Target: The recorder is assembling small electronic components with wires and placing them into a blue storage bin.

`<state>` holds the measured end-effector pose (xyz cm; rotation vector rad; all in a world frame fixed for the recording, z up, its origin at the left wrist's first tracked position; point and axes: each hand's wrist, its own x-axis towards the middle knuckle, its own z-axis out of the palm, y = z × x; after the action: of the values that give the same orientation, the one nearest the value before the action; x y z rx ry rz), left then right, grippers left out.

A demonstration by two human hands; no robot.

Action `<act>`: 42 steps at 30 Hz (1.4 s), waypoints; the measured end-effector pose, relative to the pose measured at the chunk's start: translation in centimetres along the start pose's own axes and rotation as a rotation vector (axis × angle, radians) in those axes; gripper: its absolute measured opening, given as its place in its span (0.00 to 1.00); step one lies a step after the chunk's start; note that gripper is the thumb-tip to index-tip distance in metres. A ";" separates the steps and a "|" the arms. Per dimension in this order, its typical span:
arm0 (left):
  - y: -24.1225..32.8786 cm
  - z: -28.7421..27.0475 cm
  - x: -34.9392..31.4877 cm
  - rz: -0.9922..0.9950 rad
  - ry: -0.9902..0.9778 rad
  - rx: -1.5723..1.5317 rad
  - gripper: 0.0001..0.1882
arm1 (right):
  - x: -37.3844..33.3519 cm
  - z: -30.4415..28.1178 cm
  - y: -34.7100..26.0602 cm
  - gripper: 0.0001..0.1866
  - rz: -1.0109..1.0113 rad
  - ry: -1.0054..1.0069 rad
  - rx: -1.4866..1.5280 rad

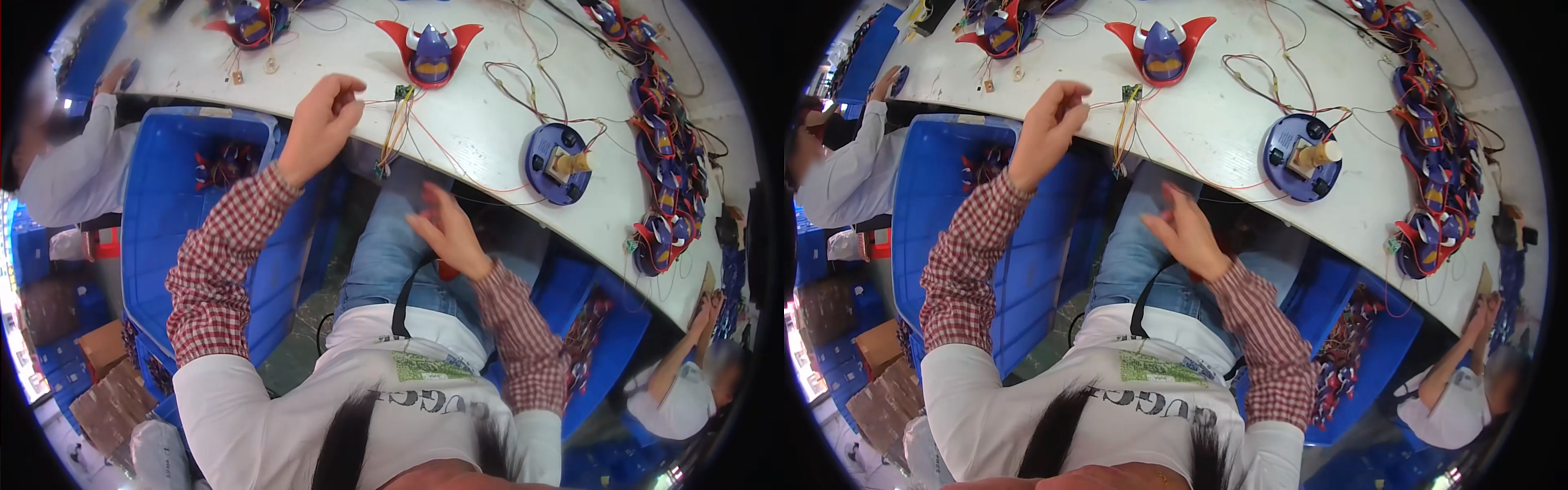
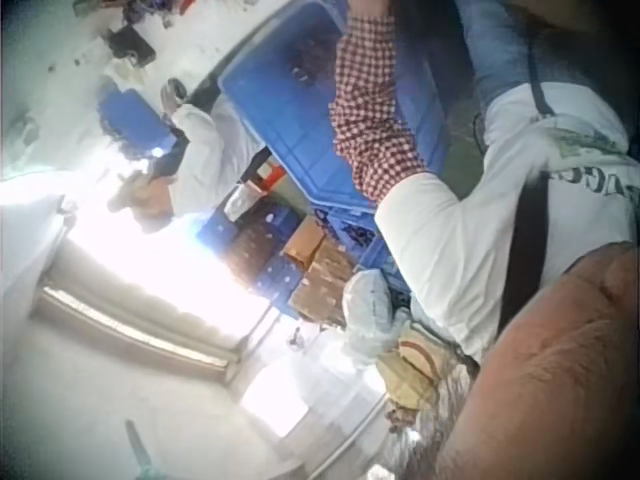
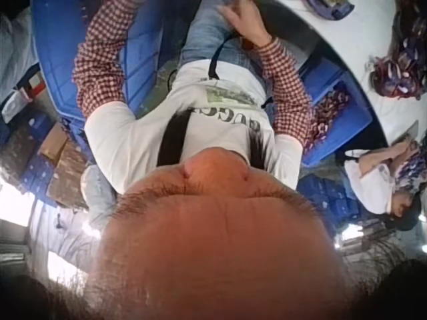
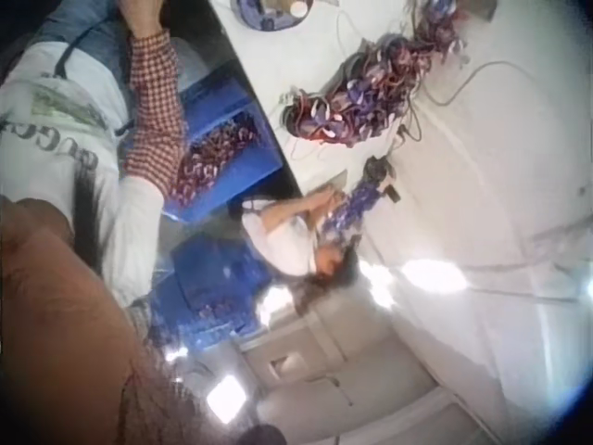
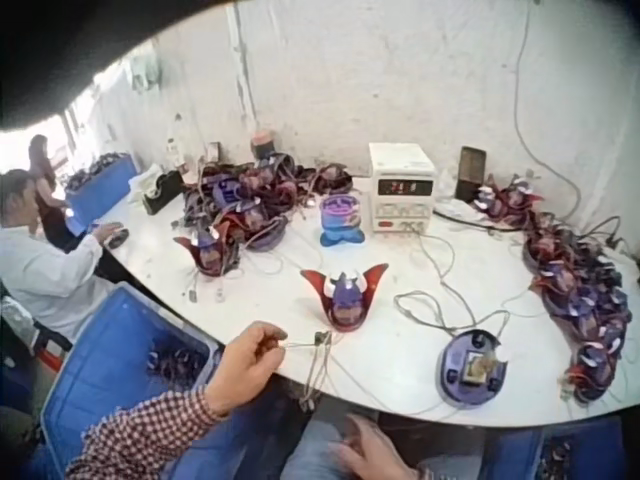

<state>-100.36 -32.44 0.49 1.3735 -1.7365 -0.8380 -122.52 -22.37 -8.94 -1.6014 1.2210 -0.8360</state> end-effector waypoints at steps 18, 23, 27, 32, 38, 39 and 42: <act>-2.0 3.0 -6.9 -0.336 -0.288 -0.316 0.09 | 3.9 2.9 -2.8 0.18 -0.006 -0.024 0.399; -1.9 2.5 -6.6 -0.478 -0.356 -0.518 0.09 | 3.8 2.0 -2.3 0.15 0.142 -0.171 0.847; -1.7 2.2 -6.8 -0.436 -0.385 -0.491 0.07 | 3.6 2.2 -2.0 0.15 0.225 -0.205 1.066; -0.5 2.1 -7.0 -0.338 -0.334 -0.160 0.08 | 3.5 1.9 -2.3 0.13 0.366 -0.222 1.186; -1.1 1.9 -6.9 -0.453 -0.224 -0.330 0.09 | 3.6 1.7 -2.6 0.12 0.479 -0.229 1.301; -1.1 1.7 -6.9 -0.478 -0.230 -0.360 0.09 | 3.7 1.6 -2.7 0.12 0.480 -0.235 1.311; -1.3 1.5 -6.9 -0.530 -0.243 -0.421 0.09 | 3.7 1.7 -2.7 0.12 0.483 -0.246 1.332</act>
<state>-100.11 -25.87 -2.47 1.4945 -1.2585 -1.6162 -119.03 -25.30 -7.02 -0.2848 0.5382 -0.7995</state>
